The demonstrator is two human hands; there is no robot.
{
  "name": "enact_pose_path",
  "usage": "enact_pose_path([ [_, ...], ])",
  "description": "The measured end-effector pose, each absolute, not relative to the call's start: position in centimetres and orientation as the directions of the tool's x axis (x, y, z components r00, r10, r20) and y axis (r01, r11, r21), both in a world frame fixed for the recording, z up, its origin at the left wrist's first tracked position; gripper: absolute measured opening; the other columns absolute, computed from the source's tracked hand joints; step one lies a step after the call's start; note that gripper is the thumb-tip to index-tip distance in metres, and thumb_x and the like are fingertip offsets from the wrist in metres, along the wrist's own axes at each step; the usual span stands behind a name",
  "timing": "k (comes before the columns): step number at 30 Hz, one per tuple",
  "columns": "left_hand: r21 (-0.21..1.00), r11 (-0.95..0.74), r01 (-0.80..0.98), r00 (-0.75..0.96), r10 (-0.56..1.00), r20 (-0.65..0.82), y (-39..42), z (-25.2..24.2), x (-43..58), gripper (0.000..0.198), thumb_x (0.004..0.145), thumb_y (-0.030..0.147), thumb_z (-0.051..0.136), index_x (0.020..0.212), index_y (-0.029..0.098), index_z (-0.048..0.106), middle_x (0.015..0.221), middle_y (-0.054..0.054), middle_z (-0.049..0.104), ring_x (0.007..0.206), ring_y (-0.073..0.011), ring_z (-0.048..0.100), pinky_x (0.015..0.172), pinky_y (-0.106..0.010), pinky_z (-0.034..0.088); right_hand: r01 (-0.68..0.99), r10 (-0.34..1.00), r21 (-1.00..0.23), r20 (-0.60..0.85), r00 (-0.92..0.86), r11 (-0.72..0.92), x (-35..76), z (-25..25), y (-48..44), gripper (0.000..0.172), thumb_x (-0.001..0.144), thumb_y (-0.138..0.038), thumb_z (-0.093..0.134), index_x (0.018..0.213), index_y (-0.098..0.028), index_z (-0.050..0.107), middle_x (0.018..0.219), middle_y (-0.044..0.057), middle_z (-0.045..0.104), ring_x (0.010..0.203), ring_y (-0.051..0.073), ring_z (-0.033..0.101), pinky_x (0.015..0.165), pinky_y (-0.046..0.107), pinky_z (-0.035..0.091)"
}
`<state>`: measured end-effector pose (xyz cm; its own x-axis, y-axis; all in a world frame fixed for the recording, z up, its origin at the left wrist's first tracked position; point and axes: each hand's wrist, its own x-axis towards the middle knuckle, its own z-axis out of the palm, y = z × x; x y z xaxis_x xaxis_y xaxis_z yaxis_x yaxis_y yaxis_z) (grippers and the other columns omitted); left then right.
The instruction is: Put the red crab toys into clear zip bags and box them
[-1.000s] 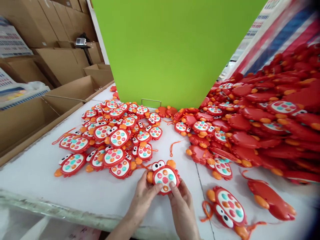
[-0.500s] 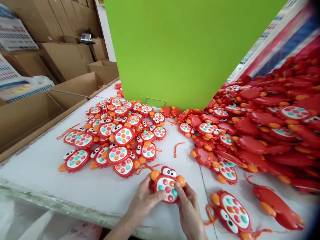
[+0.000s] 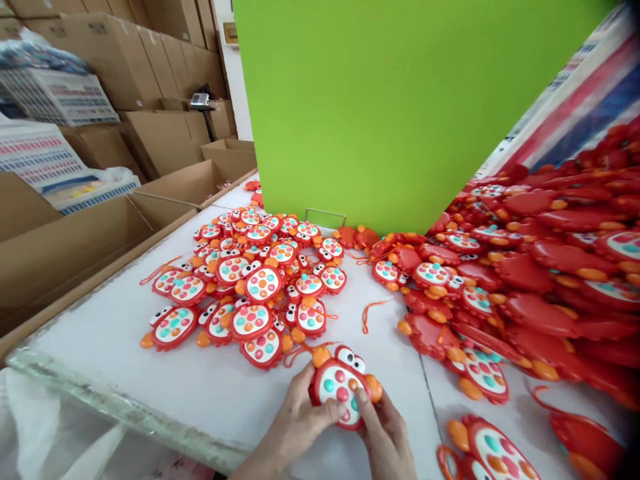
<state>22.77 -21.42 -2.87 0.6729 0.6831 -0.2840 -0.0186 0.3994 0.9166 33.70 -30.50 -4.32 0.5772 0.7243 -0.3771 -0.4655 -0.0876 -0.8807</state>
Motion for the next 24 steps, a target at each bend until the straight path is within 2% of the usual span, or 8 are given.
enact_pose_path([
  [6, 0.879, 0.467, -0.103, 0.654, 0.697, -0.294, -20.1, -1.1, 23.9, 0.051, 0.059, 0.024, 0.08, 0.106, 0.015, 0.061, 0.105, -0.01, 0.068, 0.099, -0.027, 0.062, 0.083, -0.033, 0.05, -0.358, 0.669, -0.93, -0.317, 0.672, -0.082, 34.0, -3.9, -30.8, 0.049, 0.072, -0.057, 0.067, 0.103, -0.019, 0.066, 0.1, 0.009, 0.07, 0.082, 0.022, 0.063, 0.065, 0.03, 0.054],
  [9, 0.885, 0.45, -0.123, 0.679, 0.688, -0.256, -19.8, -0.5, 24.6, 0.046, 0.063, 0.024, 0.079, 0.104, 0.014, 0.063, 0.095, -0.009, 0.071, 0.083, -0.0227, 0.065, 0.068, -0.029, 0.052, -0.293, 0.659, -0.952, -0.275, 0.7, -0.087, 34.1, -3.8, -30.7, 0.049, 0.074, -0.058, 0.063, 0.103, -0.019, 0.066, 0.096, 0.009, 0.07, 0.079, 0.022, 0.064, 0.064, 0.031, 0.054],
  [12, 0.883, 0.427, -0.192, 0.557, 0.789, -0.26, -17.4, 0.5, 25.4, 0.037, 0.06, 0.02, 0.081, 0.094, 0.012, 0.066, 0.083, -0.008, 0.072, 0.071, -0.019, 0.065, 0.059, -0.025, 0.051, -0.14, 0.699, -0.98, -0.2, 0.687, -0.143, 35.2, -3.7, -31.9, 0.049, 0.073, -0.061, 0.061, 0.1, -0.02, 0.068, 0.094, 0.009, 0.071, 0.082, 0.024, 0.064, 0.066, 0.031, 0.054],
  [14, 0.855, 0.399, -0.331, 0.457, 0.861, -0.225, -14.5, 2.0, 25.8, 0.034, 0.061, 0.017, 0.08, 0.091, 0.014, 0.066, 0.087, -0.007, 0.072, 0.079, -0.0199, 0.067, 0.067, -0.027, 0.054, -0.008, 0.674, -0.972, -0.17, 0.719, -0.235, 36.6, -3.4, -33.6, 0.047, 0.072, -0.061, 0.061, 0.096, -0.022, 0.069, 0.098, 0.009, 0.071, 0.09, 0.027, 0.064, 0.072, 0.031, 0.054],
  [16, 0.816, 0.36, -0.453, 0.398, 0.9, -0.177, -11.6, 3.8, 25.9, 0.021, 0.071, 0.023, 0.071, 0.09, 0.017, 0.063, 0.093, -0.005, 0.071, 0.088, -0.0191, 0.067, 0.075, -0.028, 0.054, 0.121, 0.589, -0.927, -0.121, 0.799, -0.355, 38.5, -3.3, -35.9, 0.047, 0.071, -0.061, 0.061, 0.097, -0.024, 0.067, 0.106, 0.009, 0.068, 0.098, 0.029, 0.062, 0.075, 0.033, 0.053],
  [19, 0.763, 0.397, -0.51, 0.392, 0.897, -0.204, -9.8, 5.4, 26.0, 0.011, 0.081, 0.025, 0.059, 0.085, 0.015, 0.062, 0.093, -0.009, 0.072, 0.095, -0.0203, 0.067, 0.081, -0.03, 0.053, 0.331, 0.462, -0.797, 0.074, 0.884, -0.505, 41.3, -3.4, -39.5, 0.051, 0.072, -0.061, 0.057, 0.109, -0.025, 0.06, 0.116, 0.01, 0.062, 0.106, 0.032, 0.057, 0.081, 0.039, 0.051],
  [21, 0.762, 0.459, -0.456, 0.43, 0.864, -0.263, -10.7, 4.8, 26.2, 0.012, 0.079, 0.02, 0.059, 0.089, 0.013, 0.063, 0.093, -0.011, 0.072, 0.093, -0.0215, 0.067, 0.079, -0.031, 0.053, 0.455, 0.461, -0.671, 0.186, 0.868, -0.586, 42.6, -3.9, -41.3, 0.058, 0.074, -0.061, 0.055, 0.118, -0.023, 0.054, 0.122, 0.012, 0.056, 0.114, 0.033, 0.051, 0.09, 0.046, 0.046],
  [24, 0.782, 0.563, -0.268, 0.548, 0.756, -0.357, -14.1, 2.2, 26.7, 0.022, 0.072, 0.016, 0.067, 0.093, 0.012, 0.064, 0.087, -0.011, 0.073, 0.083, -0.0215, 0.069, 0.071, -0.03, 0.053, 0.534, 0.511, -0.473, 0.188, 0.839, -0.701, 43.6, -5.2, -42.7, 0.073, 0.072, -0.061, 0.055, 0.13, -0.017, 0.044, 0.134, 0.018, 0.045, 0.123, 0.037, 0.041, 0.097, 0.054, 0.038],
])
